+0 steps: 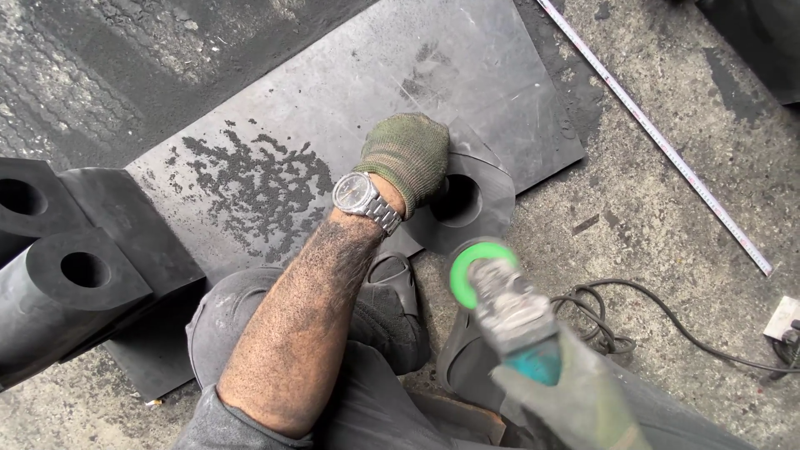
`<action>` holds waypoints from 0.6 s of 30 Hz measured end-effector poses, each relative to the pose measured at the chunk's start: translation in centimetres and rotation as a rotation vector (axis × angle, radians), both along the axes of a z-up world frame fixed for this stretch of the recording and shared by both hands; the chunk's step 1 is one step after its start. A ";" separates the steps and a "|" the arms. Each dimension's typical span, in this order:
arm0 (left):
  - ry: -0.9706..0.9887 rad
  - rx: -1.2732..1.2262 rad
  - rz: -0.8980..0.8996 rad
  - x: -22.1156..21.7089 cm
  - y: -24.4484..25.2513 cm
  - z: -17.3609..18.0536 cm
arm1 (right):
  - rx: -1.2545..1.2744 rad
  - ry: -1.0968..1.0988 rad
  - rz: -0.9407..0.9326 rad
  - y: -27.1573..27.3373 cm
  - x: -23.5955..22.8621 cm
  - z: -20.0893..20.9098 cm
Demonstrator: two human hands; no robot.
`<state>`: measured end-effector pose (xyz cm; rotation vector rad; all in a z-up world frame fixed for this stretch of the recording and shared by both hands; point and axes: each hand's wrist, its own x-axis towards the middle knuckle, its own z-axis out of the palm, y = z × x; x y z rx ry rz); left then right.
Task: Grinding and smoothing the edges of heavy rubber buffer parts using an angle grinder.
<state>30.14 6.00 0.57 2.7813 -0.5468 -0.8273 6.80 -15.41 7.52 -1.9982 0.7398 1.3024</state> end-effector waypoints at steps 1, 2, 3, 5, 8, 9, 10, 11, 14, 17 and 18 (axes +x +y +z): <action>-0.004 -0.007 0.011 0.1 0.0 -0.1 | -0.025 -0.070 -0.067 -0.5 0.3 0.1; -0.008 -0.014 0.021 0.2 0.1 -0.2 | -0.050 -0.138 -0.134 -1.0 0.5 0.2; -0.009 -0.013 0.025 0.3 0.0 -0.1 | -0.049 -0.140 -0.131 -1.5 0.6 0.3; 0.013 -0.007 0.028 0.4 0.0 0.0 | -0.206 -0.284 -0.074 -2.5 0.7 0.4; 0.068 -0.005 0.072 0.5 -0.3 0.8 | -0.211 -0.364 -0.067 -2.9 0.4 0.1; 0.066 -0.003 0.073 0.5 -0.2 0.5 | -0.209 -0.365 -0.067 -2.6 0.6 0.0; 0.042 -0.002 0.037 0.5 -0.2 0.3 | -0.188 -0.330 -0.078 -2.3 0.8 0.0; 0.021 -0.003 -0.001 0.4 -0.2 0.0 | -0.170 -0.291 -0.090 -2.1 0.8 0.0; 0.020 -0.059 0.050 0.3 -0.1 -0.4 | -0.158 -0.226 -0.079 -0.6 1.5 0.5; 0.001 -0.020 0.011 0.1 0.0 0.0 | -0.192 -0.149 0.033 -0.4 0.3 -0.5; 0.000 -0.019 0.014 0.2 0.2 -0.3 | -0.191 -0.150 0.035 0.1 0.3 -0.6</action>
